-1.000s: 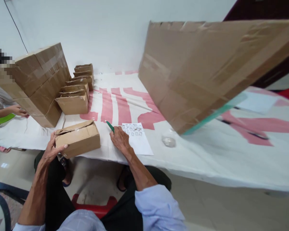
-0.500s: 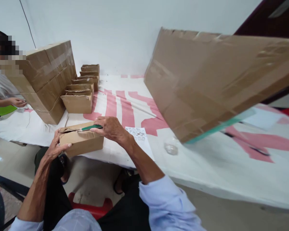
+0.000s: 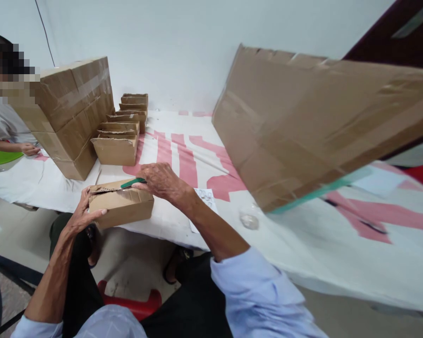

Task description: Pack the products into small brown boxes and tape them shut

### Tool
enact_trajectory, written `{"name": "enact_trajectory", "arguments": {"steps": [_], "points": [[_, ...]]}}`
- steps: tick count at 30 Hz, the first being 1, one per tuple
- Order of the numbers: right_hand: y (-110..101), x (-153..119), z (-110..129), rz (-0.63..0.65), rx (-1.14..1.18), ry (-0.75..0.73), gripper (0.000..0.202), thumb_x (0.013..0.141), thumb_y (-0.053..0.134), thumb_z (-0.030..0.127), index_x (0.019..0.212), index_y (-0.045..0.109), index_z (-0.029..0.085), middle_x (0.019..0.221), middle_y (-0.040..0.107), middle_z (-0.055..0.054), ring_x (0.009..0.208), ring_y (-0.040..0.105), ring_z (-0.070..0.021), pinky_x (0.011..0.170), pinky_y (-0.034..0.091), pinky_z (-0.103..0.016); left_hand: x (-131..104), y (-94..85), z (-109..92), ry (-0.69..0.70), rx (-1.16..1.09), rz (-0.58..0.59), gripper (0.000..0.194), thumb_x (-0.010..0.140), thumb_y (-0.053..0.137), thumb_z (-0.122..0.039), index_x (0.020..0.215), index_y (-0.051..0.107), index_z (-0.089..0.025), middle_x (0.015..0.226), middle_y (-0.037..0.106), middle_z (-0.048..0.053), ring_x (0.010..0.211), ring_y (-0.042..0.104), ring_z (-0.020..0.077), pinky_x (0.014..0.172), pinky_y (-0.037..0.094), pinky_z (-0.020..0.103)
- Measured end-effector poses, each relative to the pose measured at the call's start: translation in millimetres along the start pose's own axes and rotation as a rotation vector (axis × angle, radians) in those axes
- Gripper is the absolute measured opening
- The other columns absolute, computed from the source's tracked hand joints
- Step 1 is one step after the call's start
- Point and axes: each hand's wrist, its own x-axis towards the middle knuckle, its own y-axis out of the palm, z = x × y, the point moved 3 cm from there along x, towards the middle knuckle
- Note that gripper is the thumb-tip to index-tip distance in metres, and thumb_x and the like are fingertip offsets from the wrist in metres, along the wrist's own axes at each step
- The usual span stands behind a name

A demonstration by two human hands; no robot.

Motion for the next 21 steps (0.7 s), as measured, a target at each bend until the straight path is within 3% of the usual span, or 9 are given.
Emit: {"name": "enact_trajectory", "arguments": {"steps": [5, 9, 11, 14, 17, 21], "points": [[-6.1, -3.5, 6.4, 0.106, -0.129, 0.050, 0.033, 0.104, 0.067, 0.052, 0.108, 0.083, 0.023, 0.100, 0.079, -0.010, 0.092, 0.073, -0.0245, 0.069, 0.041, -0.029, -1.0, -1.6, -1.4, -0.011, 0.012, 0.021, 0.073, 0.081, 0.082, -0.059, 0.144, 0.061, -0.028, 0.150, 0.041, 0.010, 0.155, 0.034, 0.0353, 0.133, 0.030, 0.052], [-10.7, -17.0, 0.6, 0.173, -0.239, 0.112, 0.032, 0.105, 0.067, 0.047, 0.107, 0.082, 0.019, 0.104, 0.079, -0.012, 0.093, 0.074, -0.0258, 0.068, 0.041, -0.030, -2.8, -3.7, -4.6, -0.044, 0.044, 0.046, 0.083, 0.081, 0.081, -0.061, 0.152, 0.052, -0.031, 0.153, 0.040, 0.011, 0.151, 0.039, 0.0377, 0.120, 0.047, 0.055], [-13.3, -29.3, -11.2, 0.112, -0.184, 0.117, 0.030, 0.105, 0.066, 0.044, 0.101, 0.082, 0.019, 0.102, 0.080, -0.011, 0.092, 0.074, -0.0251, 0.067, 0.041, -0.030, -2.9, -4.4, -6.5, -0.046, 0.053, 0.051, 0.087, 0.080, 0.082, -0.062, 0.155, 0.049, -0.033, 0.155, 0.040, 0.012, 0.150, 0.040, 0.0393, 0.113, 0.053, 0.054], [-9.8, -54.9, -36.4, -0.131, 0.010, 0.154, 0.030, 0.105, 0.063, 0.044, 0.100, 0.081, 0.021, 0.099, 0.081, -0.009, 0.088, 0.073, -0.0226, 0.072, 0.046, -0.030, -1.8, -4.5, -7.9, -0.044, 0.060, 0.053, 0.088, 0.080, 0.082, -0.062, 0.155, 0.047, -0.032, 0.155, 0.040, 0.012, 0.150, 0.040, 0.0397, 0.111, 0.054, 0.054], [22.3, -85.9, -60.6, -0.349, 0.140, 0.375, 0.036, 0.104, 0.057, 0.049, 0.101, 0.078, 0.020, 0.094, 0.078, -0.009, 0.082, 0.070, -0.0234, 0.073, 0.048, -0.033, -1.0, -4.1, -7.0, -0.063, 0.070, 0.054, 0.090, 0.079, 0.082, -0.062, 0.155, 0.046, -0.030, 0.156, 0.039, 0.013, 0.150, 0.040, 0.0392, 0.111, 0.054, 0.054], [100.1, -119.0, -70.5, -0.331, 0.186, 0.699, 0.035, 0.101, 0.052, 0.046, 0.097, 0.074, 0.019, 0.093, 0.076, -0.013, 0.082, 0.068, -0.0267, 0.071, 0.050, -0.036, -1.2, -4.2, -5.8, -0.063, 0.070, 0.047, 0.090, 0.078, 0.082, -0.063, 0.154, 0.047, -0.029, 0.156, 0.040, 0.013, 0.150, 0.041, 0.0391, 0.110, 0.056, 0.053]]}}
